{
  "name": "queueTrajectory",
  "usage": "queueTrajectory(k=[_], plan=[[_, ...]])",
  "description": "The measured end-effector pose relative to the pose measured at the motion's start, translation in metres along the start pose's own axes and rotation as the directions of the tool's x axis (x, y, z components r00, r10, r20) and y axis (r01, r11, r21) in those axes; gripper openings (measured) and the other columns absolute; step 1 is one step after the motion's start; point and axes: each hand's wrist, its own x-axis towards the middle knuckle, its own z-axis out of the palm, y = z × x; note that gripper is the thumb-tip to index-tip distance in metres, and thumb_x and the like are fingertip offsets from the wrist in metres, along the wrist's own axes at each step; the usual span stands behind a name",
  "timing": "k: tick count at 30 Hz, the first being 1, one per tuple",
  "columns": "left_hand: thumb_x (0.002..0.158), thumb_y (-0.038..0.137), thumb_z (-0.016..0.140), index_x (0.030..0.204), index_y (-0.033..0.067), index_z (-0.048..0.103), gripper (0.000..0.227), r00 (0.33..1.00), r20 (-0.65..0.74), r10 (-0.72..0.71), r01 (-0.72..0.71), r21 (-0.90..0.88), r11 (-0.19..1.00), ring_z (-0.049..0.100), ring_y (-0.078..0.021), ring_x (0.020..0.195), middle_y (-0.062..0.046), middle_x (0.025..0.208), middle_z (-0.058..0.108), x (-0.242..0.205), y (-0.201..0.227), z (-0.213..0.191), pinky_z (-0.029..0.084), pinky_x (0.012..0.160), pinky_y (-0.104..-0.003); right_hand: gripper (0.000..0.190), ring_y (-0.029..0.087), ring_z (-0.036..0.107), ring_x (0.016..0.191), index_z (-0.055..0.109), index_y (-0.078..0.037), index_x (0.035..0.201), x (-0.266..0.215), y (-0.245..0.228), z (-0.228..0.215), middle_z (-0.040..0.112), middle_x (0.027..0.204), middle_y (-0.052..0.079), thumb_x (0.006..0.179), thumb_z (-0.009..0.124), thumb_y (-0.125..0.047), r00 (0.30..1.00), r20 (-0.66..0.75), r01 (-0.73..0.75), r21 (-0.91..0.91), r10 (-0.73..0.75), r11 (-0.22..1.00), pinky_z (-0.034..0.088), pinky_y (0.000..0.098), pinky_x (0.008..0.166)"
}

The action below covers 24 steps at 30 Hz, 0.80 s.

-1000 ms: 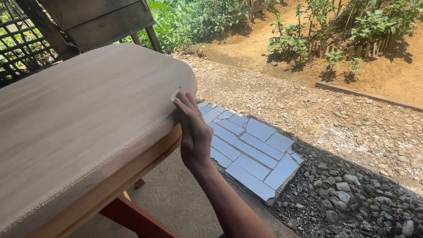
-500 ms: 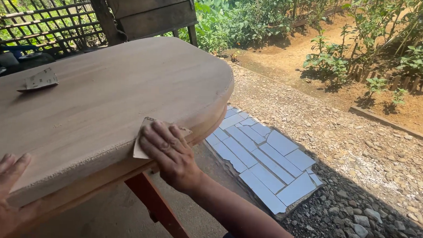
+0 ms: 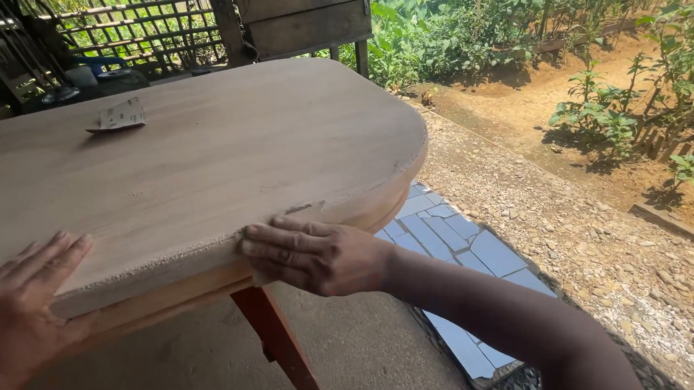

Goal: Sanding the surface and edges of a wooden tabletop with sandpaper.

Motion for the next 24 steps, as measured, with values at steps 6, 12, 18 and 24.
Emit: queueTrajectory(k=[6,12,18,24], plan=[[0.04,0.048,0.091,0.142,0.0252,0.062,0.108,0.998,0.051,-0.044,0.041,0.044,0.998,0.063,-0.0199,0.132,-0.002,0.144,0.065,0.0,-0.002,-0.01,0.052,0.11,-0.034,0.039,0.026,0.039,0.153,0.063,0.003,0.141,0.023,0.006,0.0,0.043,0.162,0.013,0.107,0.061,-0.016,0.991,-0.097,0.109,0.128,-0.097,0.986,0.035,0.0409,0.131],[0.046,0.049,0.091,0.138,0.03,0.063,0.098,0.992,0.048,-0.117,0.113,0.08,0.99,0.063,-0.014,0.129,0.003,0.14,0.066,0.005,0.012,-0.018,0.054,0.112,-0.032,0.039,0.023,0.038,0.149,0.065,-0.006,0.137,-0.072,0.053,-0.039,0.046,0.157,0.009,0.099,0.068,-0.013,0.992,0.01,0.121,0.101,-0.122,0.988,0.035,0.0433,0.125],[0.049,0.053,0.09,0.137,0.0332,0.063,0.094,0.98,0.162,-0.116,0.083,0.197,0.977,0.063,-0.0102,0.128,0.009,0.14,0.066,0.014,0.022,-0.05,0.057,0.102,-0.03,0.031,0.028,0.042,0.149,0.065,0.0,0.132,0.025,0.015,-0.012,0.05,0.156,0.015,0.104,0.064,-0.013,0.983,-0.011,0.186,0.032,-0.185,0.982,0.04,0.0431,0.126],[0.042,0.05,0.089,0.139,0.0306,0.062,0.103,0.984,0.147,-0.102,0.077,0.166,0.983,0.063,-0.0119,0.129,0.007,0.142,0.066,0.013,0.024,-0.053,0.057,0.101,-0.031,0.044,0.028,0.044,0.149,0.058,0.011,0.143,0.024,0.022,-0.015,0.046,0.158,0.018,0.106,0.06,-0.012,0.968,-0.074,0.248,0.138,-0.24,0.959,0.038,0.0396,0.128]])
